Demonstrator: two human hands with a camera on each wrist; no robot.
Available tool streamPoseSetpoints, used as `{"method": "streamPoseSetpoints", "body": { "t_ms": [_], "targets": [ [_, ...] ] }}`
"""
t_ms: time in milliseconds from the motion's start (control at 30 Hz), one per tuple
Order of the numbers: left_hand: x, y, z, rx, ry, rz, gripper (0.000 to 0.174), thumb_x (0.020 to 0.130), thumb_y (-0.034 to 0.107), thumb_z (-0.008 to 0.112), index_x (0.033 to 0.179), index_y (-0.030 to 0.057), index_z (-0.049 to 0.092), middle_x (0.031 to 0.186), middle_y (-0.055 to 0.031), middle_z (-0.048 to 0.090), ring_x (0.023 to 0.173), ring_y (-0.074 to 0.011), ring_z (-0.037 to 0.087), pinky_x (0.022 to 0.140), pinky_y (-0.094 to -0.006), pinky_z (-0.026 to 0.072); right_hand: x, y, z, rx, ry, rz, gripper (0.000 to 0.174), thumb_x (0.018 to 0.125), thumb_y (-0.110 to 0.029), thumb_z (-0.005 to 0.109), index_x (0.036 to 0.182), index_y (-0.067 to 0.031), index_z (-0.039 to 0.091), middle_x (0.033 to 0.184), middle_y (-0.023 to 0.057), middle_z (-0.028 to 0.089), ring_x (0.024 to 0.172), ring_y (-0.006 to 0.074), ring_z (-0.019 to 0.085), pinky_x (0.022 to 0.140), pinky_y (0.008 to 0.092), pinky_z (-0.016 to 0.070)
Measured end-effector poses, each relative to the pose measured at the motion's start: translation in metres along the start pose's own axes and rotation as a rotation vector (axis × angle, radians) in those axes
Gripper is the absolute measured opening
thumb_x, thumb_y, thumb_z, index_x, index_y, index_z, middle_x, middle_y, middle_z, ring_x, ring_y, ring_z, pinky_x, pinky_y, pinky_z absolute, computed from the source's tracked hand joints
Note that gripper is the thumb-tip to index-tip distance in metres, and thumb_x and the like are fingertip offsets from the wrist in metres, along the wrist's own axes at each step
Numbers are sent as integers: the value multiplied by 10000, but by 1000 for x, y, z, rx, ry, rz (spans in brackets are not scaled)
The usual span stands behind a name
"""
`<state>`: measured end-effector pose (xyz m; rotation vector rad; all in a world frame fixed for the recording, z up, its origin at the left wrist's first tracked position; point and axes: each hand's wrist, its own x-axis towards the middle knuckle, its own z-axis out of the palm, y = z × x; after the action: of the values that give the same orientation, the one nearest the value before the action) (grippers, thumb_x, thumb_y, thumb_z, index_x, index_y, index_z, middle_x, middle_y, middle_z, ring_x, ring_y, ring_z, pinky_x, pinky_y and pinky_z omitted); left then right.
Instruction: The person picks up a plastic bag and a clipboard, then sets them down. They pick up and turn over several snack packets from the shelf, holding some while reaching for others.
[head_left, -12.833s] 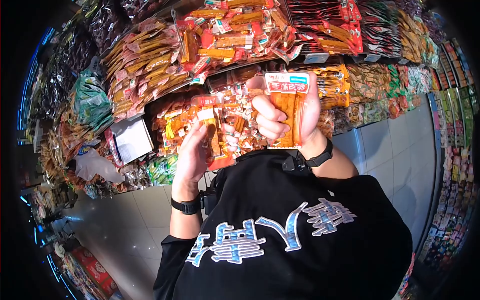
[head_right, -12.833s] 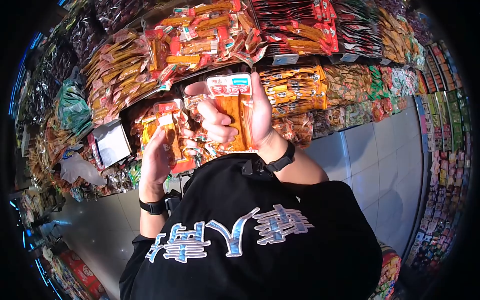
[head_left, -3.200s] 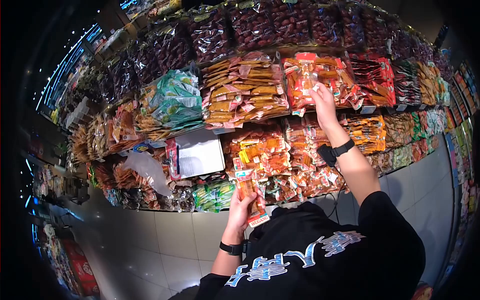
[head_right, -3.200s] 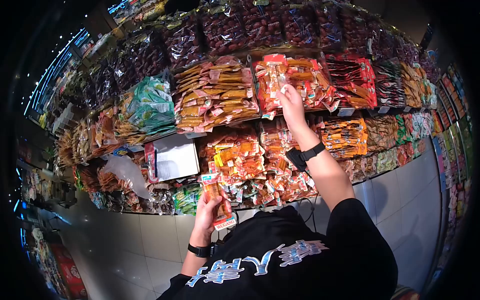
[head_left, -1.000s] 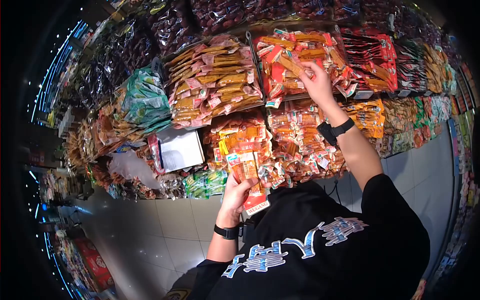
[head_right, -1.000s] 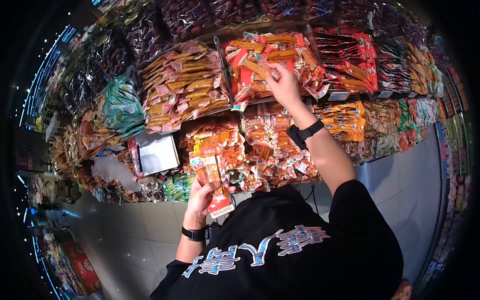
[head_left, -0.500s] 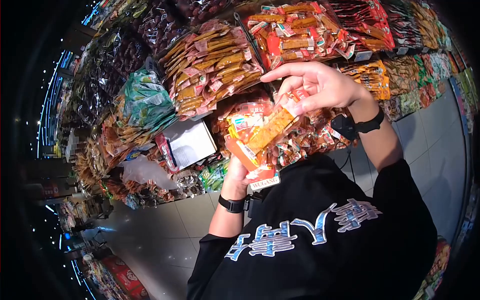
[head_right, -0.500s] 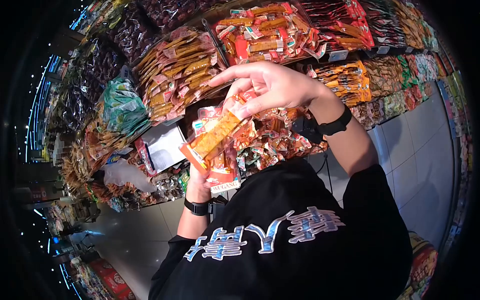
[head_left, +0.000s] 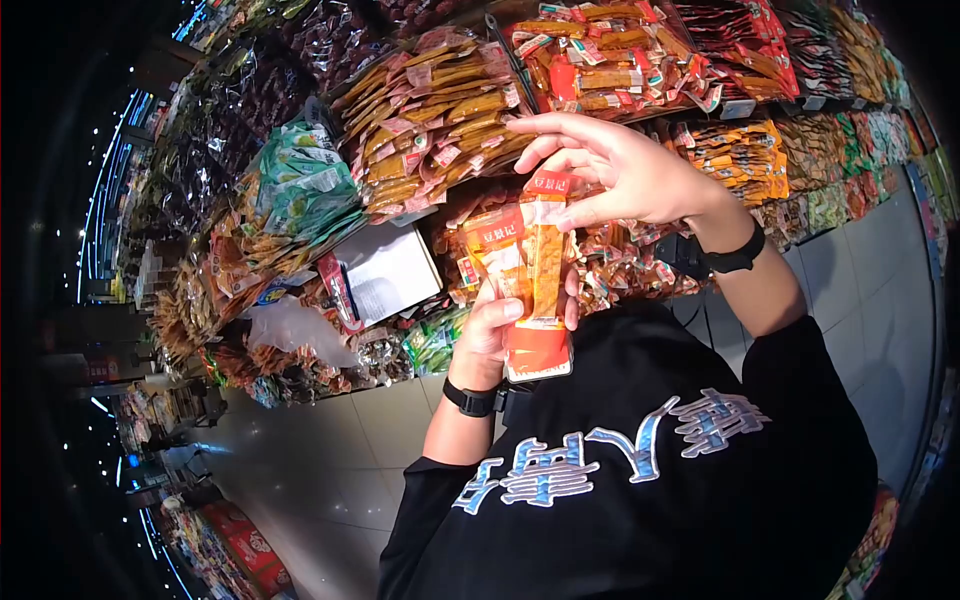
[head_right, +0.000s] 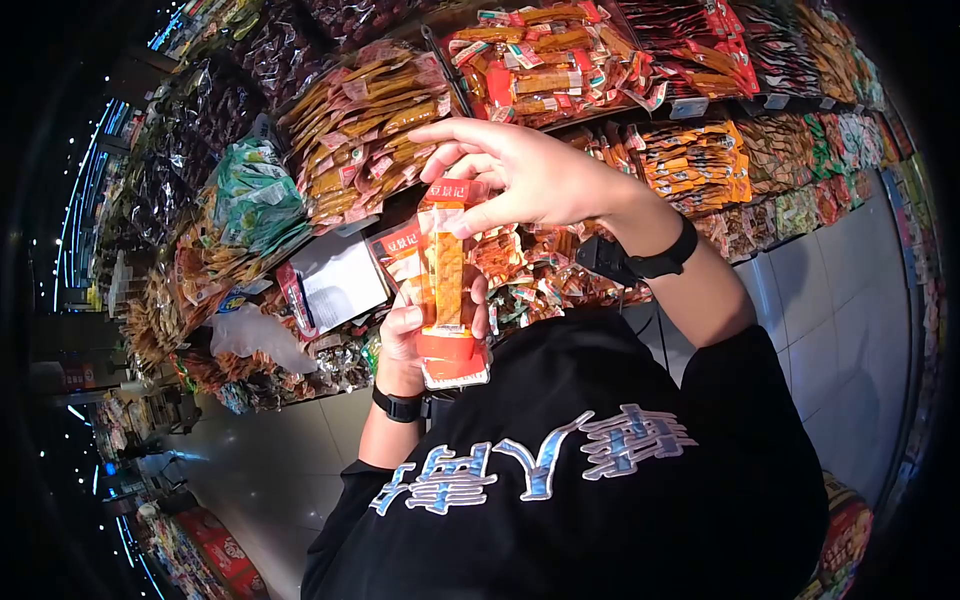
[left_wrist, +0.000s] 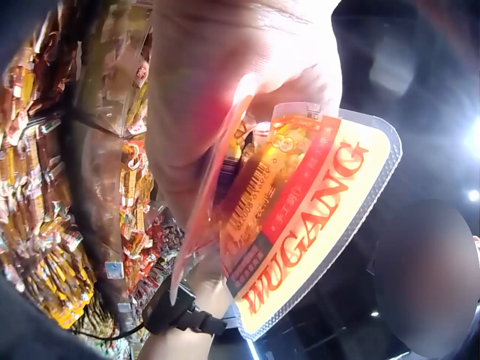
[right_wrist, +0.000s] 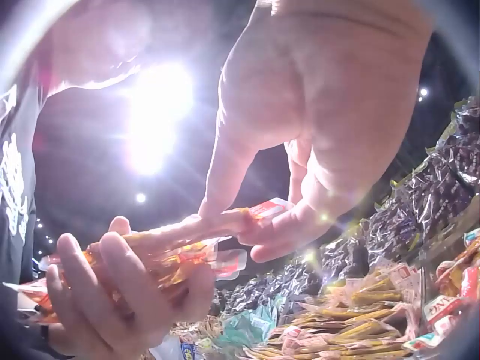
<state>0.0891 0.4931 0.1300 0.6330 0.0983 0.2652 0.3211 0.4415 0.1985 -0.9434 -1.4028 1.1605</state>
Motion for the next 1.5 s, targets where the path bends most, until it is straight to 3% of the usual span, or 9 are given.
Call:
{"method": "streamPoseSetpoints", "body": {
  "t_ms": [333, 367, 533, 667, 767, 833, 1100, 1367, 1500],
  "targets": [
    [5, -6, 2, -26, 88, 36, 647, 719, 300, 618, 1249, -28, 447, 944, -148, 549, 685, -273, 625, 623, -373, 552, -16, 24, 9, 275, 32, 112, 657, 850, -35, 708, 1418, 25, 384, 1365, 120, 511, 1234, 190, 517, 1049, 334, 425],
    [6, -10, -4, -63, 74, 42, 620, 737, 269, 621, 1254, -31, 456, 964, -162, 568, 719, -289, 643, 642, -381, 562, -19, 29, 15, 353, 67, 76, 537, 863, -79, 723, 1339, 0, 488, 1228, 87, 602, 1125, 152, 568, 983, 317, 461],
    [13, -24, 3, 29, 178, 45, 576, 816, 343, 586, 1248, -20, 473, 961, -176, 604, 727, -283, 657, 652, -373, 571, -32, 48, 18, 2, 227, -11, 504, 879, -107, 717, 1320, 2, 501, 1198, 80, 608, 1151, 167, 557, 983, 317, 459],
    [28, -38, 4, 310, 360, 47, 671, 989, 596, 329, 1298, 18, 468, 923, -222, 666, 773, -280, 685, 675, -372, 588, -52, 50, 32, 337, 157, 328, 495, 945, -192, 638, 1360, -30, 424, 1061, 30, 589, 816, 52, 569, 615, 232, 497],
    [41, -51, 8, 256, 541, 93, 635, 1011, 557, 334, 1318, 18, 473, 1102, -172, 646, 855, -274, 691, 744, -367, 584, -64, 75, 34, 249, 231, 198, 512, 945, -169, 625, 1383, -19, 407, 1208, 57, 571, 1025, 106, 572, 803, 269, 513],
    [53, -61, 11, 418, 645, 156, 617, 1023, 530, 332, 1342, 19, 467, 1212, -135, 612, 997, -240, 662, 834, -356, 564, -72, 81, 34, 304, 229, 105, 541, 931, -125, 630, 1387, 31, 384, 1322, 83, 505, 1232, 170, 468, 1066, 342, 369],
    [95, -102, 41, 406, 662, 184, 654, 1038, 525, 246, 1452, 28, 341, 1425, -126, 464, 1311, -251, 452, 1115, -382, 344, -113, 77, 5, 102, 244, 172, 707, 960, -237, 594, 1483, 26, 198, 1518, 202, 310, 1427, 252, 273, 1156, 374, 233],
    [126, -145, 43, 844, 494, -79, 604, 1045, 433, 280, 1480, 14, 254, 1464, -151, 349, 1363, -246, 327, 1143, -381, 255, -159, 68, -58, 418, 302, 148, 667, 863, 1, 643, 1429, -5, 290, 1291, 104, 518, 1198, 169, 512, 1041, 346, 408],
    [145, -166, 66, 975, 411, 34, 673, 1027, 327, 438, 1535, 20, 121, 1593, -177, 136, 1481, -276, 135, 1181, -388, 183, -164, 38, -159, -134, 532, -108, 680, 844, -52, 696, 1400, -10, 306, 1217, 82, 542, 1082, 158, 569, 935, 324, 477]
  ]
}}
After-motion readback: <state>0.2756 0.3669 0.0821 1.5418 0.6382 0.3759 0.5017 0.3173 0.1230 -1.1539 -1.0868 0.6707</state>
